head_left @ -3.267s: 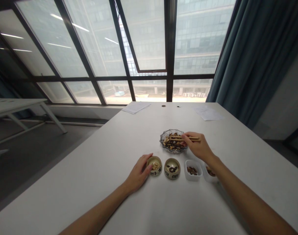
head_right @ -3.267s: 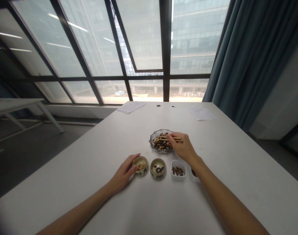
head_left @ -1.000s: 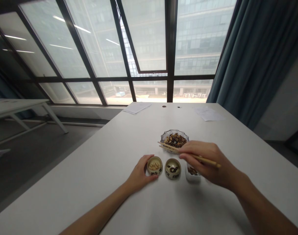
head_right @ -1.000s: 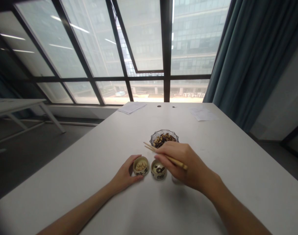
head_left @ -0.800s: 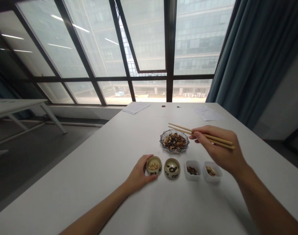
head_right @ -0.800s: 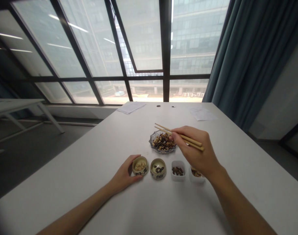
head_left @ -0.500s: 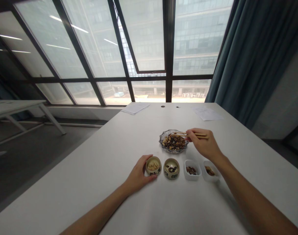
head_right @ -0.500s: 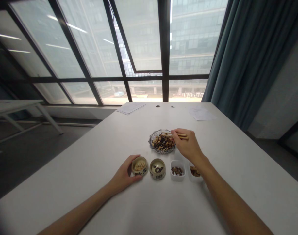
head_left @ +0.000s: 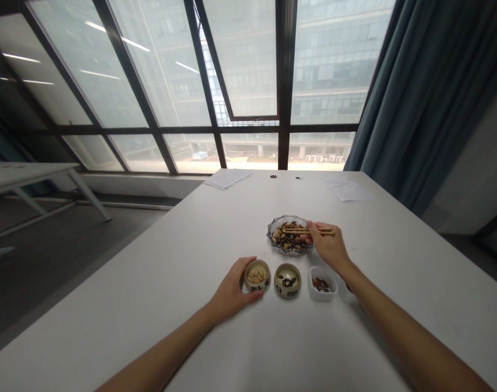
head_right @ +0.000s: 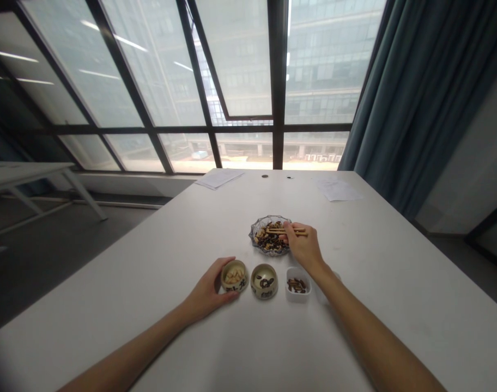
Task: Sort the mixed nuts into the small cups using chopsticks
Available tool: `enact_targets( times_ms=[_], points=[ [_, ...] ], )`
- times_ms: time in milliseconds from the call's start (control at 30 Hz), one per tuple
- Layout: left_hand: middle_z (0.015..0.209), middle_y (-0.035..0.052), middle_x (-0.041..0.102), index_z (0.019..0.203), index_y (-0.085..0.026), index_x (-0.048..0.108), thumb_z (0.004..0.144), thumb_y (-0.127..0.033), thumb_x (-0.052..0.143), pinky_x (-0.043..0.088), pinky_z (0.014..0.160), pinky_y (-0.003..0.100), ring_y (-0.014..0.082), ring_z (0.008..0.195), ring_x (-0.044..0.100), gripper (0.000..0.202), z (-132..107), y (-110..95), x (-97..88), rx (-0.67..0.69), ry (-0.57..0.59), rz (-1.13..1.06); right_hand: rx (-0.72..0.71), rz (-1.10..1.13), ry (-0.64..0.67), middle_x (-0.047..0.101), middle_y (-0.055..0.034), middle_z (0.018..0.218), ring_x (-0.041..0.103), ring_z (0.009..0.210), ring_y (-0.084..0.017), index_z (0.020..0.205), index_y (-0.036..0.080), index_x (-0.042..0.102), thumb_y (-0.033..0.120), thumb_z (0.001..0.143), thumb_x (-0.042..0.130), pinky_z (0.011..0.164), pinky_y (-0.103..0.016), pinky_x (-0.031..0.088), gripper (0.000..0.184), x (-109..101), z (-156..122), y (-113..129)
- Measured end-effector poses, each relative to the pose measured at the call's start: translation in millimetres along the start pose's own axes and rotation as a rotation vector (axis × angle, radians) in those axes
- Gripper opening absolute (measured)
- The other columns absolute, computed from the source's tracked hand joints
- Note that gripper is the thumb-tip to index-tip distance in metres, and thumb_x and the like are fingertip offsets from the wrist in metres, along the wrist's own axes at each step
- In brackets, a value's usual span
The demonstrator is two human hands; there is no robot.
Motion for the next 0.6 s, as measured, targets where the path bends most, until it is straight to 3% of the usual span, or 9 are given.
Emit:
enact_targets(
  times_ms=[233, 367, 467, 600],
  points=[
    [0.142, 0.0138, 0.057, 0.146, -0.024, 0.049, 0.080, -0.034, 0.085, 0.044, 0.116, 0.049, 0.0330, 0.132, 0.057, 0.076, 0.4, -0.2, -0.4, 0.012, 0.000, 0.011, -0.037, -0.051, -0.021, 0.077, -0.0089, 0.067, 0.078, 0.068, -0.029, 0.071, 0.017, 0.073, 0.065, 0.093, 0.064, 0.059, -0.033, 0.062, 0.053, -1.3, -0.7, 0.9],
    [0.142, 0.0136, 0.057, 0.145, -0.024, 0.049, 0.080, -0.033, 0.085, 0.044, 0.116, 0.049, 0.0331, 0.132, 0.056, 0.075, 0.4, -1.1, -0.8, 0.021, -0.003, 0.026, -0.059, -0.057, -0.057, 0.078, -0.0098, 0.069, 0.078, 0.065, -0.029, 0.076, 0.016, 0.076, 0.066, 0.091, 0.066, 0.058, -0.034, 0.062, 0.053, -5.9, 0.3, 10.1],
    [0.143, 0.0125, 0.057, 0.146, -0.025, 0.049, 0.080, -0.032, 0.085, 0.044, 0.116, 0.048, 0.0325, 0.133, 0.056, 0.076, 0.3, -1.9, -0.9, 0.018, -0.001, 0.032, -0.070, -0.024, -0.085, 0.079, -0.0110, 0.072, 0.078, 0.065, -0.029, 0.081, 0.014, 0.079, 0.065, 0.090, 0.069, 0.060, -0.036, 0.065, 0.052, -13.0, -2.4, 30.9],
    [0.143, 0.0122, 0.057, 0.146, -0.025, 0.049, 0.079, -0.031, 0.085, 0.044, 0.116, 0.048, 0.0325, 0.133, 0.056, 0.076, -0.1, -1.5, -0.7, 0.018, -0.002, 0.034, -0.111, 0.042, -0.121, 0.081, -0.0114, 0.077, 0.079, 0.066, -0.028, 0.087, 0.014, 0.081, 0.059, 0.090, 0.073, 0.063, -0.036, 0.068, 0.046, -22.3, -21.1, 78.6]
  ],
)
Point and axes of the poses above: each hand's wrist, its own z-axis towards the middle knuckle, its own x-axis out of the palm, y = z × x, the point moved 3 cm from there along z, towards the middle knuckle
